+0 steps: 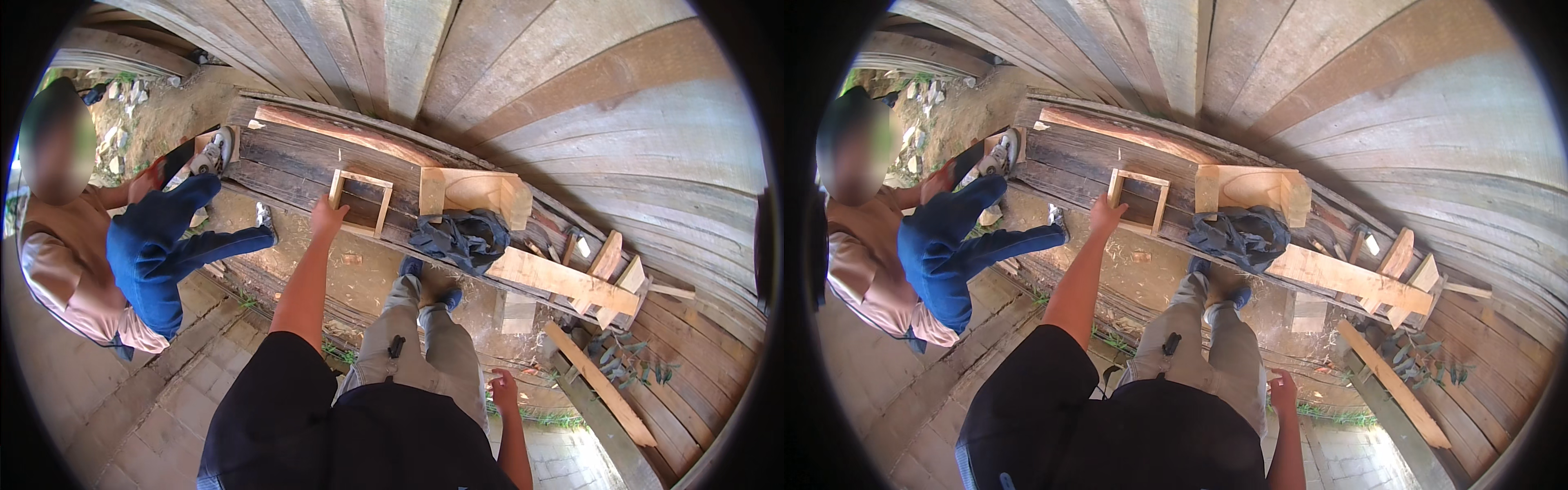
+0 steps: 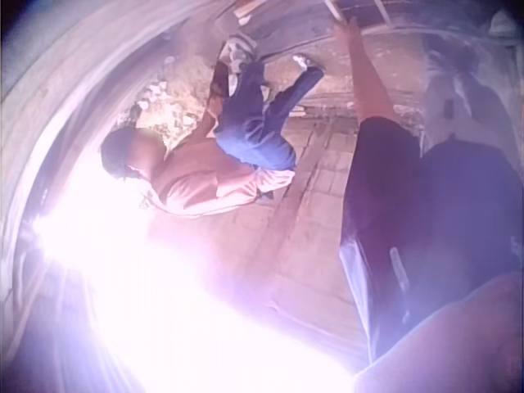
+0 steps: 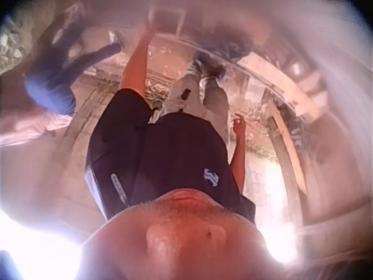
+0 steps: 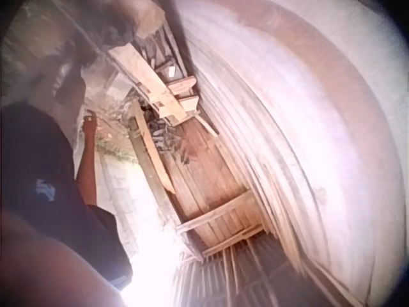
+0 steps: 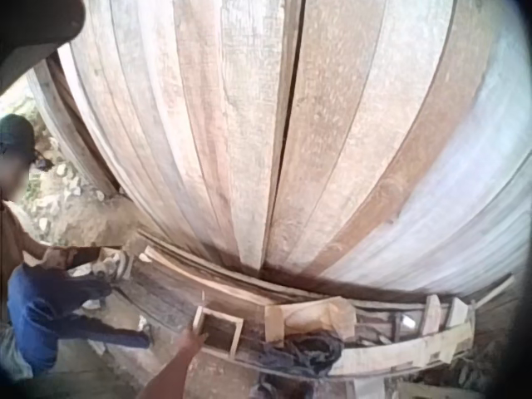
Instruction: The person picks up and arranges various wooden planks and a small wooden frame on a wooden platform. They retrieve a chisel from a bag and use it to adjust the joints of the wooden frame. The person continues to handle and inspect the wooden pieces.
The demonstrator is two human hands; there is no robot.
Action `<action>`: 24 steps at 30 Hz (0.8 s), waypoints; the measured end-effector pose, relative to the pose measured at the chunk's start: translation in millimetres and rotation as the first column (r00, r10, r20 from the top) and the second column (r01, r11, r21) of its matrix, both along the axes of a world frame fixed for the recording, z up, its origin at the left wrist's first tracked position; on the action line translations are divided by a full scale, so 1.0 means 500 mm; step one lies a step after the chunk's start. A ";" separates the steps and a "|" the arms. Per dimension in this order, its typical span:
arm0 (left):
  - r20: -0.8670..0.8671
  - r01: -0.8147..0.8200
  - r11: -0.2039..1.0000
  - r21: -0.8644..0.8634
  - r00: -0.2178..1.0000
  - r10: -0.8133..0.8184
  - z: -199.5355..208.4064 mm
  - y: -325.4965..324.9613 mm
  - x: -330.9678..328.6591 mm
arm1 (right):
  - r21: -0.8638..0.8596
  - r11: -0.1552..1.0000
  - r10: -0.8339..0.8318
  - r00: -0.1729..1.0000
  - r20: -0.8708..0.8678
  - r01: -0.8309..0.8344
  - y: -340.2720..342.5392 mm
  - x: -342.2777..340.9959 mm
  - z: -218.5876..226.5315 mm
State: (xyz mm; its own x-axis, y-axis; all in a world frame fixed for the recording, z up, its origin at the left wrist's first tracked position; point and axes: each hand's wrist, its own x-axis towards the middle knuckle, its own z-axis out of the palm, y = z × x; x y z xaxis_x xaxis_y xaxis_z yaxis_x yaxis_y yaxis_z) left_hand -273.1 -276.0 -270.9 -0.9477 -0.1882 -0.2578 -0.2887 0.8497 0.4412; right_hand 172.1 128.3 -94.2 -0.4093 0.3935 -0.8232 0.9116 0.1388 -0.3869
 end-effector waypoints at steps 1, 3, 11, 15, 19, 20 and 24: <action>0.056 0.018 0.998 -0.061 0.998 -0.015 0.008 0.007 -0.009 | 0.021 0.999 0.034 0.999 -0.035 -0.033 -0.003 0.015 -0.007; 0.136 0.031 0.991 -0.127 0.991 -0.013 0.029 0.014 -0.017 | 0.019 1.000 0.017 1.000 -0.022 -0.016 -0.012 0.017 -0.006; 0.158 -0.034 0.991 -0.132 0.986 0.055 0.097 -0.019 0.054 | 0.081 0.990 0.129 0.984 -0.127 -0.119 0.021 -0.019 -0.030; 0.224 -0.063 0.995 -0.073 0.972 0.078 0.182 -0.010 0.127 | 0.122 0.980 0.173 0.971 -0.162 -0.155 0.023 -0.081 -0.034; 0.249 -0.042 0.991 0.126 0.969 0.010 0.275 0.047 0.198 | 0.004 0.991 0.122 0.883 -0.452 -0.135 0.013 -0.197 -0.052; 0.256 -0.048 0.985 0.168 0.967 0.003 0.287 0.059 0.221 | -0.201 0.976 -0.011 0.899 -0.438 -0.086 -0.014 -0.266 0.013; 0.242 0.040 0.929 0.369 0.960 -0.137 0.344 0.172 0.277 | -0.510 0.858 -0.242 0.834 -0.496 -0.054 -0.102 -0.403 0.137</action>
